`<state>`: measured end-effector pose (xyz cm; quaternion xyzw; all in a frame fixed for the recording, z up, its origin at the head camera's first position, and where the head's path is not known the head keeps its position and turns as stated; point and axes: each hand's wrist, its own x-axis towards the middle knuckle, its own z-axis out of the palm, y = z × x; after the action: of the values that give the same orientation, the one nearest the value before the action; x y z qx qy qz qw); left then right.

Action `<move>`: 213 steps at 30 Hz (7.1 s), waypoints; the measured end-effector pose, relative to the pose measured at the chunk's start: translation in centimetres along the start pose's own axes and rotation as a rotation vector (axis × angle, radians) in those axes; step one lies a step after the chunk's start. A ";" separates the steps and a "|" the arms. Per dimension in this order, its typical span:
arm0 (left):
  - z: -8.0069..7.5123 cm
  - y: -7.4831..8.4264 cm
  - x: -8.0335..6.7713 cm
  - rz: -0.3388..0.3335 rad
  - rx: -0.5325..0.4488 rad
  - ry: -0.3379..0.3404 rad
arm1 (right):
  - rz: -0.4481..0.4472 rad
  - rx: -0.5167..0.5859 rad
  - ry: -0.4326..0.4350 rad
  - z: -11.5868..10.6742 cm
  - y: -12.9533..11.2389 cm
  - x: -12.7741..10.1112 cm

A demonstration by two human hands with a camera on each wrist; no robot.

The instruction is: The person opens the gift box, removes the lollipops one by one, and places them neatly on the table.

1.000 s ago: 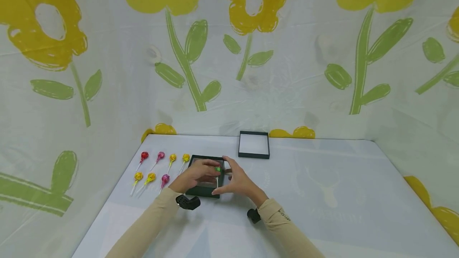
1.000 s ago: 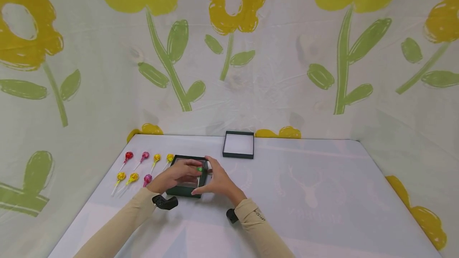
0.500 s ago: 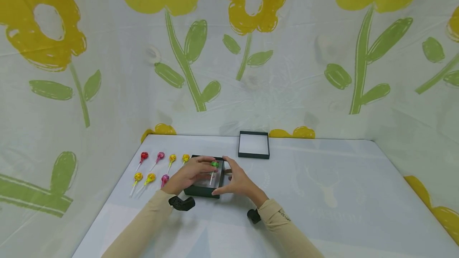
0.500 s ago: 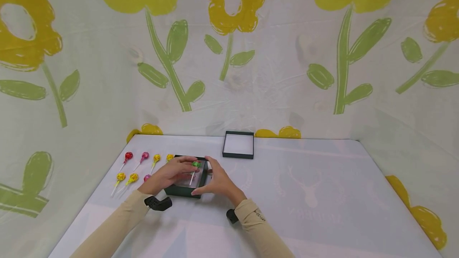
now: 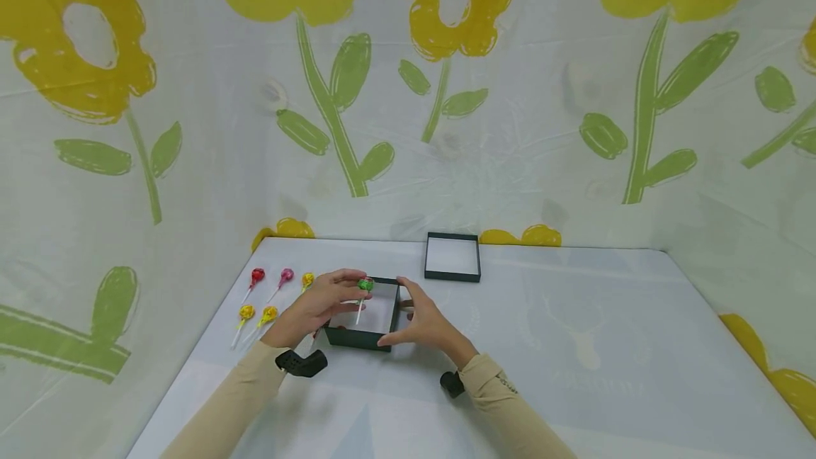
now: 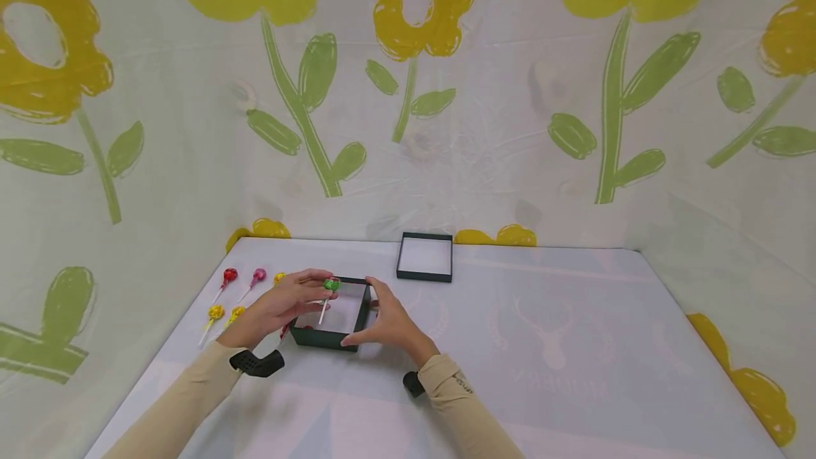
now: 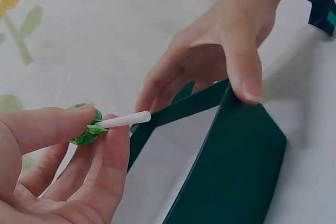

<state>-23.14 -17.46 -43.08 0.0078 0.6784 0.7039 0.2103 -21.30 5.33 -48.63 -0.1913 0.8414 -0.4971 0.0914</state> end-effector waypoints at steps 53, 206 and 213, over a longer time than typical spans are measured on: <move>-12.8 -2.2 -11.7 -0.119 0.651 0.293 | 0.022 -0.027 0.011 -0.3 -0.2 0.1; 0.0 2.5 -2.4 0.089 0.679 -0.070 | 0.032 -0.005 -0.002 -0.2 -0.6 -0.2; 1.4 2.0 -1.0 0.034 0.753 -0.198 | 0.031 -0.022 -0.017 0.0 -0.2 -0.1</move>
<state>-22.41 -16.45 -40.77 0.1637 0.8654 0.4052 0.2453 -21.15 5.32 -48.45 -0.1836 0.8489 -0.4846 0.1042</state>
